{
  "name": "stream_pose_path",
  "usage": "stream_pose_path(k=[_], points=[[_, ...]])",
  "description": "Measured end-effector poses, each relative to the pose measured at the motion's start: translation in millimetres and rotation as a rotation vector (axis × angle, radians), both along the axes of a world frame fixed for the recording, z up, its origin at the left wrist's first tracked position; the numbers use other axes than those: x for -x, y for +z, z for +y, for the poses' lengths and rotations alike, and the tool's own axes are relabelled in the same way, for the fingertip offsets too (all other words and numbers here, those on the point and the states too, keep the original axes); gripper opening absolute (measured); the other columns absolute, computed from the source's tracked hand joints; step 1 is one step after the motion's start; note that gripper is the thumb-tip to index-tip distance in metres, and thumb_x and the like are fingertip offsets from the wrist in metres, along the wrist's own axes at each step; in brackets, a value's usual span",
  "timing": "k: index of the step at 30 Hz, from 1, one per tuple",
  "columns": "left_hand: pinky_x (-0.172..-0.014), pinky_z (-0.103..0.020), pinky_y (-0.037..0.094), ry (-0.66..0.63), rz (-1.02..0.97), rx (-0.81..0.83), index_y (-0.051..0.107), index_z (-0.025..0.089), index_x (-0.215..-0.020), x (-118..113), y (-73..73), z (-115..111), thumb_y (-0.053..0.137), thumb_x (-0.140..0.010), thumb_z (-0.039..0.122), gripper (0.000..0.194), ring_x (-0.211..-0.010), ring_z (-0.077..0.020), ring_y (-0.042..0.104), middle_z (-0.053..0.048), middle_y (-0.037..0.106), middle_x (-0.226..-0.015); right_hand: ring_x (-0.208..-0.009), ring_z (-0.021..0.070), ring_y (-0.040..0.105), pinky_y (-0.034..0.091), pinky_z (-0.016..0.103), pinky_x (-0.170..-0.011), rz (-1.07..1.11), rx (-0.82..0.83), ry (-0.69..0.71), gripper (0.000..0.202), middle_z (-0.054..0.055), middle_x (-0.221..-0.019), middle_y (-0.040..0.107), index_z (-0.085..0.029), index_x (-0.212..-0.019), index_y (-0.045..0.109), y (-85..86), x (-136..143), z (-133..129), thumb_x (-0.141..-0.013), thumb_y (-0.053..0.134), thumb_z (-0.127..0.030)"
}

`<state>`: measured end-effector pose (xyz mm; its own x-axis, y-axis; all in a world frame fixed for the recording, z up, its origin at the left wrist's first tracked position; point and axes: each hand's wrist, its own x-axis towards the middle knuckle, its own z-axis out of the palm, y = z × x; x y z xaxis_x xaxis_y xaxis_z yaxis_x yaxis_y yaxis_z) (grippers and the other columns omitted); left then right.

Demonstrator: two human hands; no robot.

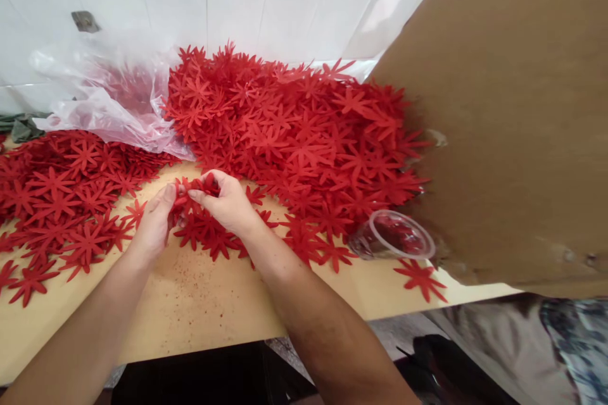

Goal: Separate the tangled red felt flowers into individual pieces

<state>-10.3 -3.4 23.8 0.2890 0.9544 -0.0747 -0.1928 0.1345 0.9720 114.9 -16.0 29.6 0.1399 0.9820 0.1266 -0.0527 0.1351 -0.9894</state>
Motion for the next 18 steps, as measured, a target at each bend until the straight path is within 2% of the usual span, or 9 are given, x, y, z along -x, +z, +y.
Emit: stream_pose_path(k=[4,7,9,11,14,16,18], points=[[-0.038,-0.015,0.032,-0.043,0.044,0.002,0.047,0.019,-0.075,2,2.0,-3,0.073,-0.059,0.040,0.037,-0.041,-0.0033,0.041,0.008,0.049,-0.055,-0.057,0.0068,0.045,0.039,0.024,-0.059,0.021,0.003,0.059,0.026,-0.006,-0.060,0.050,-0.019,-0.063,0.049,-1.2,1,1,-0.058,0.071,-0.031],[-0.041,-0.015,0.035,0.006,0.009,0.060,0.045,0.019,-0.071,9,5.6,1,0.072,-0.059,0.041,0.037,-0.042,-0.0042,0.045,0.008,0.049,-0.052,-0.059,0.0070,0.049,0.040,0.023,-0.059,0.222,0.099,0.173,0.031,-0.005,-0.067,0.054,-0.019,-0.072,0.052,1.8,-6,3,-0.057,0.072,-0.038],[-0.042,-0.015,0.036,0.050,0.020,0.079,0.045,0.019,-0.069,14,16.0,6,0.072,-0.058,0.040,0.036,-0.043,-0.0051,0.047,0.008,0.050,-0.053,-0.058,0.0066,0.049,0.040,0.022,-0.056,0.358,0.127,0.153,0.034,-0.005,-0.071,0.056,-0.020,-0.077,0.054,4.5,-12,5,-0.056,0.072,-0.039],[-0.042,-0.016,0.035,0.047,0.113,0.018,0.047,0.018,-0.068,15,35.3,14,0.071,-0.059,0.038,0.032,-0.044,-0.0060,0.047,0.006,0.053,-0.054,-0.057,0.0062,0.049,0.039,0.021,-0.055,0.418,0.124,0.072,0.035,-0.005,-0.071,0.057,-0.020,-0.079,0.054,6.5,-17,6,-0.053,0.073,-0.035],[-0.042,-0.018,0.032,-0.019,0.355,-0.263,0.051,0.016,-0.062,-2,75.7,41,0.068,-0.063,0.033,0.024,-0.041,-0.0063,0.042,0.004,0.051,-0.049,-0.053,0.0063,0.048,0.038,0.021,-0.053,0.377,0.110,0.032,0.033,-0.006,-0.064,0.055,-0.020,-0.080,0.055,7.5,-18,6,-0.053,0.071,-0.029],[-0.050,-0.020,0.038,0.030,0.429,-0.435,0.052,0.015,-0.062,-26,103.9,75,0.064,-0.068,0.032,0.022,-0.048,-0.0082,0.045,0.002,0.052,-0.052,-0.050,0.0065,0.045,0.036,0.021,-0.049,0.324,0.095,0.055,0.030,-0.006,-0.060,0.053,-0.019,-0.079,0.053,6.4,-15,4,-0.057,0.069,-0.031],[-0.070,-0.027,0.045,0.128,0.486,-0.619,0.056,0.013,-0.070,-53,129.0,119,0.063,-0.070,0.035,0.023,-0.069,-0.0144,0.055,-0.002,0.057,-0.065,-0.050,0.0070,0.044,0.035,0.022,-0.048,0.284,0.078,0.061,0.029,-0.005,-0.060,0.052,-0.019,-0.078,0.051,3.6,-11,4,-0.059,0.067,-0.035]])
